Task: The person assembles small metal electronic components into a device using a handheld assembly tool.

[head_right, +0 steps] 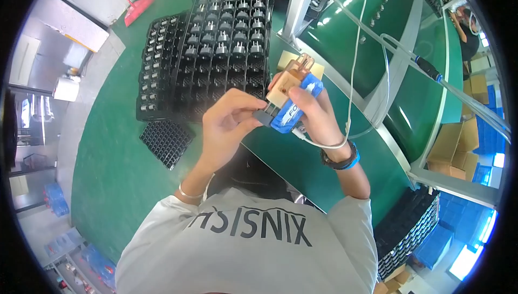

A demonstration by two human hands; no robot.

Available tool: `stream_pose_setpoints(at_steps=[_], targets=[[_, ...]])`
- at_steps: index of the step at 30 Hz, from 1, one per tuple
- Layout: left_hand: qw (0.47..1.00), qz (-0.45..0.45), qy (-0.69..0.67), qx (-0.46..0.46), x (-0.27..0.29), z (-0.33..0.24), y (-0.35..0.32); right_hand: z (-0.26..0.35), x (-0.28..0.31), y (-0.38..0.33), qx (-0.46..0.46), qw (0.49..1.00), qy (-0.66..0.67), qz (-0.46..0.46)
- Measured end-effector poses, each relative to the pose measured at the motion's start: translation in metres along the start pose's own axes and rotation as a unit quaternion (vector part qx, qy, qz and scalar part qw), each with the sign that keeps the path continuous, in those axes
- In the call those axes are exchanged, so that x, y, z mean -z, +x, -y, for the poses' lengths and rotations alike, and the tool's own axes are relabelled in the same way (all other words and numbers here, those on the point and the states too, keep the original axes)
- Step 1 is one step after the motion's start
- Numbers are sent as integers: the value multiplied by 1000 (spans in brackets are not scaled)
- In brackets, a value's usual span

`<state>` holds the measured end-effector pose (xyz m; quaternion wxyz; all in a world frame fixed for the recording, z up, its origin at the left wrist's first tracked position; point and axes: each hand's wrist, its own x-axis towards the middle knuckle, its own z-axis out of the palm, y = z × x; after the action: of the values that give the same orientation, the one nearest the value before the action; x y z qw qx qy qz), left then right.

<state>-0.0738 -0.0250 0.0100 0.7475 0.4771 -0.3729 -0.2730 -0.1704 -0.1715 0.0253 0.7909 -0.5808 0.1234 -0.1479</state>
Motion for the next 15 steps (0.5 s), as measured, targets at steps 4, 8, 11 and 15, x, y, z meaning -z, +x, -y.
stream_pose_setpoints(at_steps=[4, 8, 11, 15], targets=[[1000, -6, -12, 8, 4, 10, -6, -7, -6, 2, -21, 999, 32, -8], [996, -52, -43, 65, 2, -6, -4, -15, 0, 3, -11, 997, 77, 14], [972, -22, 232, -8, 19, -8, 21, -44, 39, 21, 38, 989, 53, -129], [872, -18, 490, -10, 70, -22, 57, -71, 108, 53, 98, 955, -215, -182]])
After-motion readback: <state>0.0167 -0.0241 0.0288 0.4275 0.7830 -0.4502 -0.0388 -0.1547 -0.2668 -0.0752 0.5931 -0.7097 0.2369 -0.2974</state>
